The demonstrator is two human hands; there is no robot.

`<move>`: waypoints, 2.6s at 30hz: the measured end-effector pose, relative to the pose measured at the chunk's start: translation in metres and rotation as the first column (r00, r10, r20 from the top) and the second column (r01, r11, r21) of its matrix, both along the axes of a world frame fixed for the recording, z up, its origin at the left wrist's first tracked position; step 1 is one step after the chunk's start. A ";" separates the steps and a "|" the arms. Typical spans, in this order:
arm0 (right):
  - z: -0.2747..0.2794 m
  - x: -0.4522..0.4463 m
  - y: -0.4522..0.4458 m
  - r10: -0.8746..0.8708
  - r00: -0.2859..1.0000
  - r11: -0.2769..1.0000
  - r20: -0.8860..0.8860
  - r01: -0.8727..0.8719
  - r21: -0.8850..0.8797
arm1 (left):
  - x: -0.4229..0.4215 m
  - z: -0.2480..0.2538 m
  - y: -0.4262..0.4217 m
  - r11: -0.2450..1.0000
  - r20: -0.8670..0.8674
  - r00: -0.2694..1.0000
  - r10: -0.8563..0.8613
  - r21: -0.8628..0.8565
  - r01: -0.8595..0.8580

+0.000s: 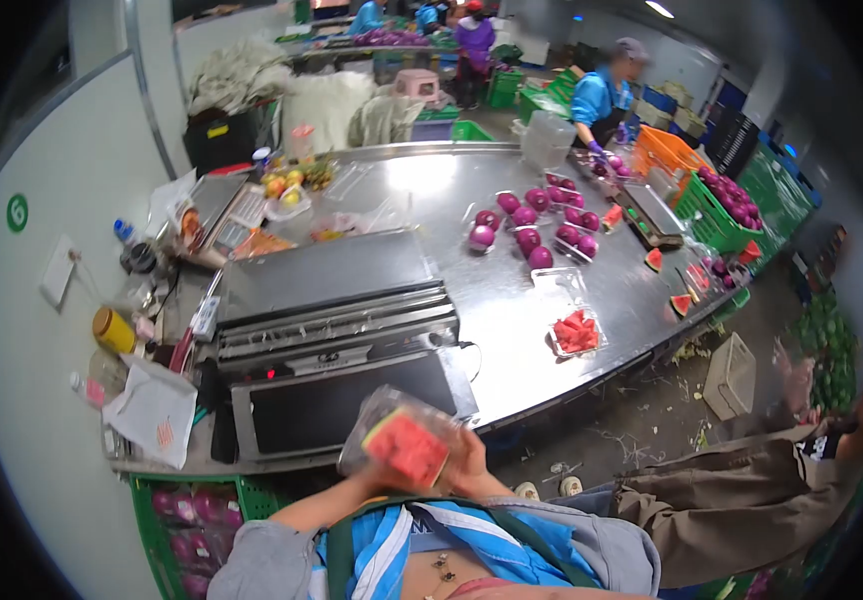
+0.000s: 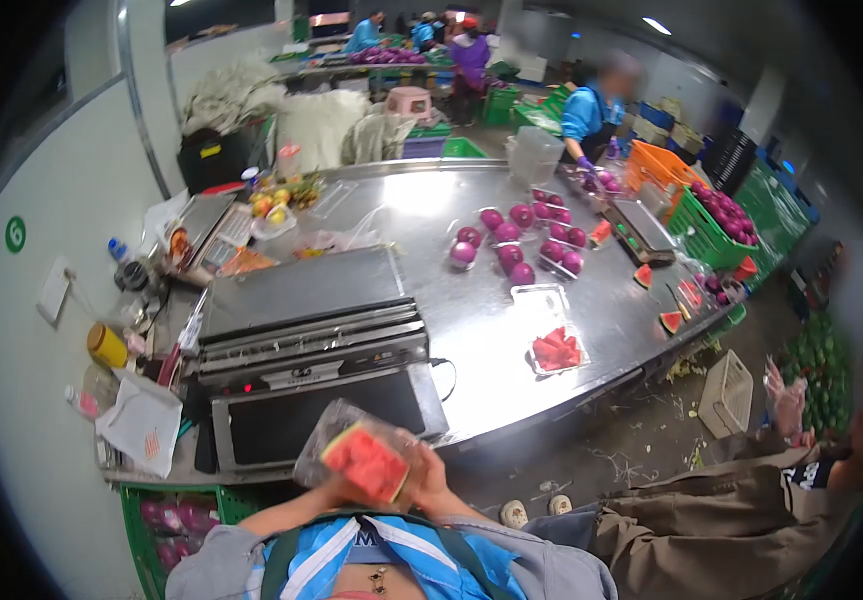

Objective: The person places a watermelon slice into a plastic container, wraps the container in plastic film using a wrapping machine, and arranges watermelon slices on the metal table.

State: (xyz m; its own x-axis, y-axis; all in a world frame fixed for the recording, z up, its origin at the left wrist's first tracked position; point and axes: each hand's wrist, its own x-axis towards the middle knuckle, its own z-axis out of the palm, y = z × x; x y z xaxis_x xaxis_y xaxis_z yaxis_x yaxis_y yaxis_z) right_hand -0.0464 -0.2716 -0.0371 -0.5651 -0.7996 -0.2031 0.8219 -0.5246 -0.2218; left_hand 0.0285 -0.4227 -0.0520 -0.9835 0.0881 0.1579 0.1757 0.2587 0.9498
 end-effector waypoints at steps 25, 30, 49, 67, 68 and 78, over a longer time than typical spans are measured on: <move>0.060 0.022 -0.194 -0.004 0.997 0.994 -0.071 0.012 0.112 | 0.026 0.001 -0.171 0.583 0.232 0.743 0.627 0.494 -0.646; 0.058 0.023 -0.208 -0.084 0.944 0.958 -0.321 0.165 0.235 | 0.046 0.061 -0.186 0.161 0.154 0.946 0.284 0.965 -0.206; 0.004 0.051 -0.250 0.341 0.824 0.935 -0.452 -0.247 0.255 | 0.058 0.038 -0.200 0.001 0.266 0.743 0.614 0.941 -0.338; 0.023 0.036 -0.243 0.474 0.853 0.875 -0.217 -0.484 0.006 | 0.054 0.036 -0.201 0.004 0.280 0.744 0.607 0.935 -0.356; 0.023 0.033 -0.242 0.464 0.830 0.878 -0.310 -0.478 0.036 | 0.053 0.039 -0.200 0.003 0.281 0.743 0.607 0.934 -0.356; 0.047 0.013 -0.246 0.245 0.358 0.944 -0.901 0.123 0.306 | 0.052 0.046 -0.217 0.051 0.232 0.829 0.510 0.953 -0.298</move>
State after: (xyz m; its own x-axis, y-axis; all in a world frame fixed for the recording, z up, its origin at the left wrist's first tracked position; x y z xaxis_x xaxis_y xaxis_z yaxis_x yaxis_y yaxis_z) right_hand -0.0335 -0.5179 0.0100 -0.4886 -0.8487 0.2023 0.0245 -0.2452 -0.9692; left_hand 0.0805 -0.6396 -0.0055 -0.7663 -0.6323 -0.1137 0.5184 -0.7132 0.4718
